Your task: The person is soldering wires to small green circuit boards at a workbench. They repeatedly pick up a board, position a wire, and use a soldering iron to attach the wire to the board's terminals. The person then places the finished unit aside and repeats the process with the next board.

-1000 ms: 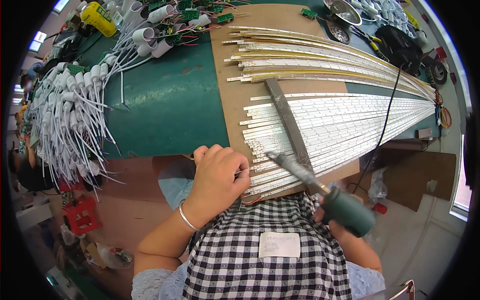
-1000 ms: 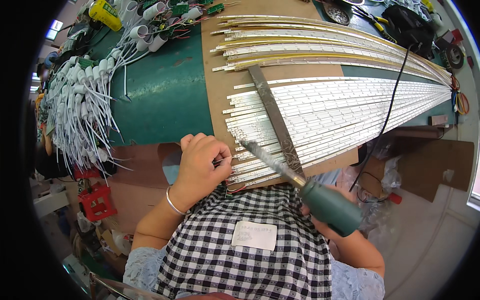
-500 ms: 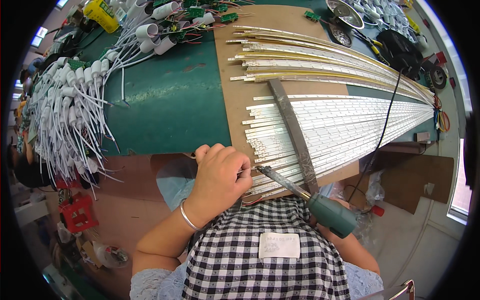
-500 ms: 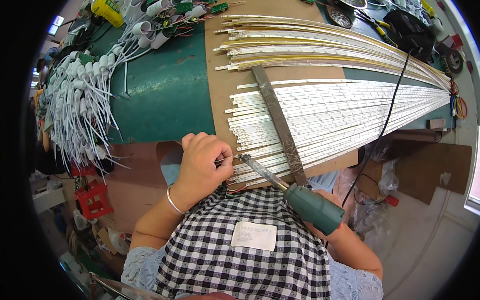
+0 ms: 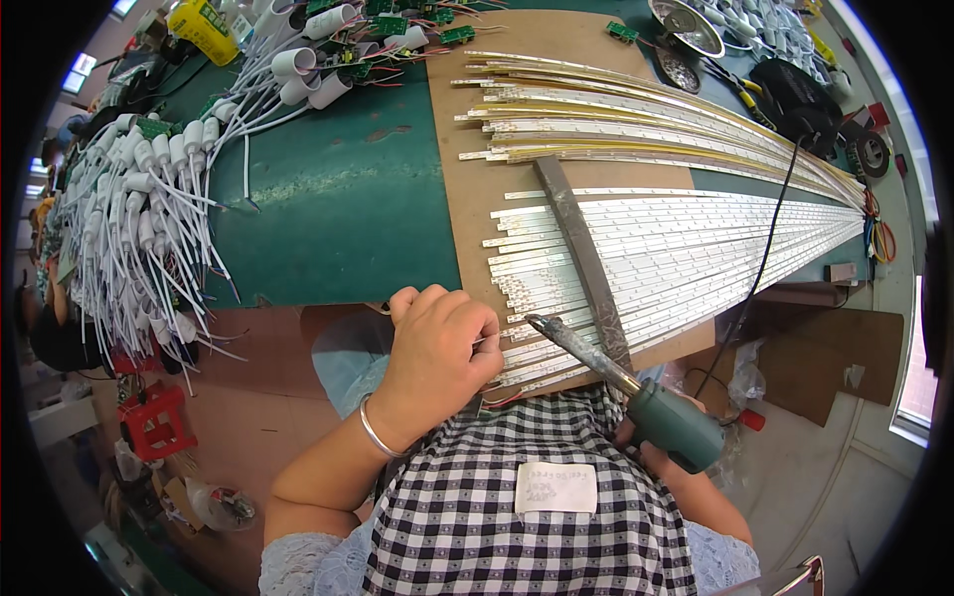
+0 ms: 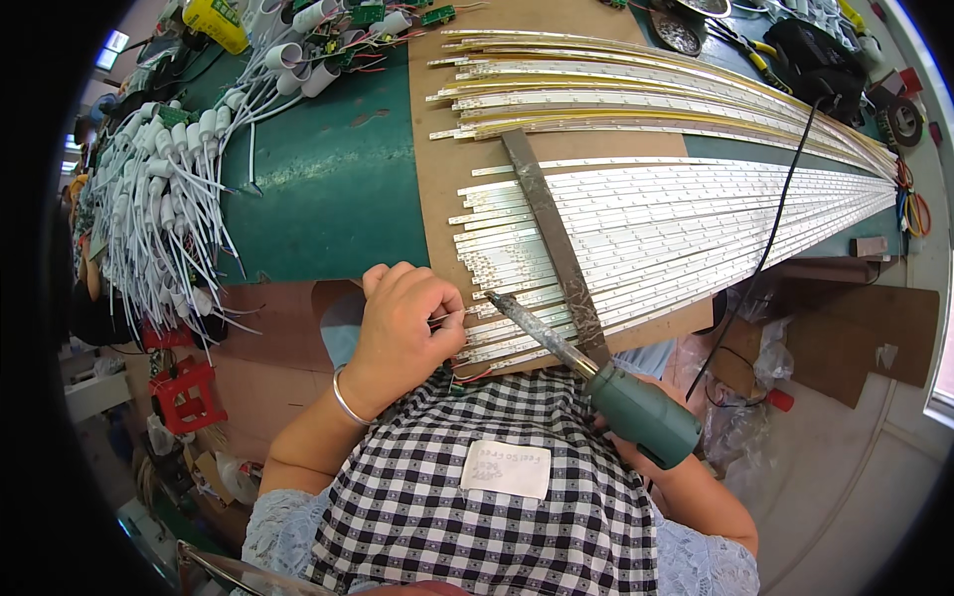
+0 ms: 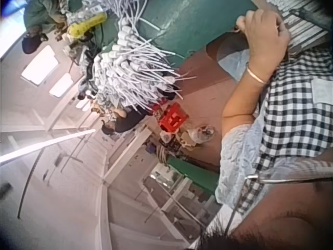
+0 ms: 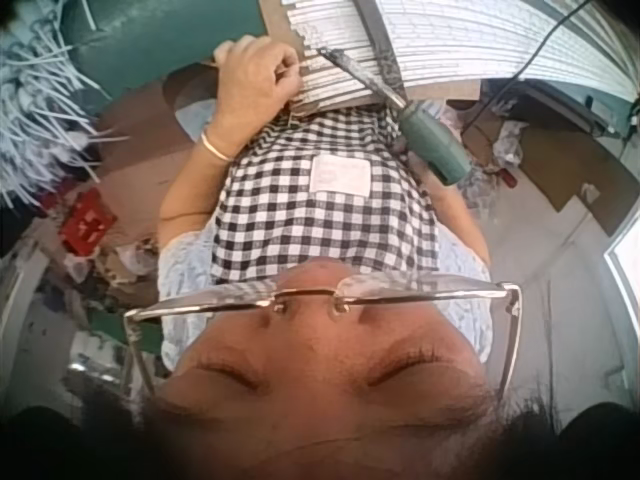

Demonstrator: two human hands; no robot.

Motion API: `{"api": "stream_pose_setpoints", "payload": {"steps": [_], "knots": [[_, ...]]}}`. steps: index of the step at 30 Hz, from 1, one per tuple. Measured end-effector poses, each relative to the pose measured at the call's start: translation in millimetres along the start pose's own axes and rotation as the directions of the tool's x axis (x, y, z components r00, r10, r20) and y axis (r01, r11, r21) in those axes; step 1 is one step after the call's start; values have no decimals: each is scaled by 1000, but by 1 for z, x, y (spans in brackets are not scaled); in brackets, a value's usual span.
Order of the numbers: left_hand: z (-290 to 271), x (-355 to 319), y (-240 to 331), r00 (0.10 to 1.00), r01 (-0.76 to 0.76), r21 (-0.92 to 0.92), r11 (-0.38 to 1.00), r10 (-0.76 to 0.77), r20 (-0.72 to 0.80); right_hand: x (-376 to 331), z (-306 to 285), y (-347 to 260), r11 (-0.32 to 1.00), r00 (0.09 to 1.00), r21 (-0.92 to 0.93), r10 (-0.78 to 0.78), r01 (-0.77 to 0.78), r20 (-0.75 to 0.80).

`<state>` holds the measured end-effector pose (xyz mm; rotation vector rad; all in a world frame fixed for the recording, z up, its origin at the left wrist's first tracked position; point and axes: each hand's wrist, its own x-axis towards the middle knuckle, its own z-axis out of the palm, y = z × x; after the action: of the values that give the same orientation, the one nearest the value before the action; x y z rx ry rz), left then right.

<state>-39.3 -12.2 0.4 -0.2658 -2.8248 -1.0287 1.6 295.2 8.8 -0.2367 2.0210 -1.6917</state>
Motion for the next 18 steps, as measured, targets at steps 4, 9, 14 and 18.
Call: {"api": "stream_pose_setpoints", "payload": {"steps": [4, 9, 14, 18], "knots": [[0, 0, 1, 1000, 2, 16, 1000, -2, 1, 5, -5, 3, 993, 993, -35, -115, 115, 9], [0, 0, 2, 1000, 3, 33, 999, -4, 8, -4, -8, 24, 983, 982, 50, -172, 176, -76], [-2, 0, 5, 1000, 11, 55, 998, -12, 23, -4, -8, 28, 967, 971, 110, -221, 230, -90], [-2, -1, 5, 1000, -3, 71, 997, 3, 13, -9, -8, 41, 970, 980, 153, -176, 190, -97]]}}
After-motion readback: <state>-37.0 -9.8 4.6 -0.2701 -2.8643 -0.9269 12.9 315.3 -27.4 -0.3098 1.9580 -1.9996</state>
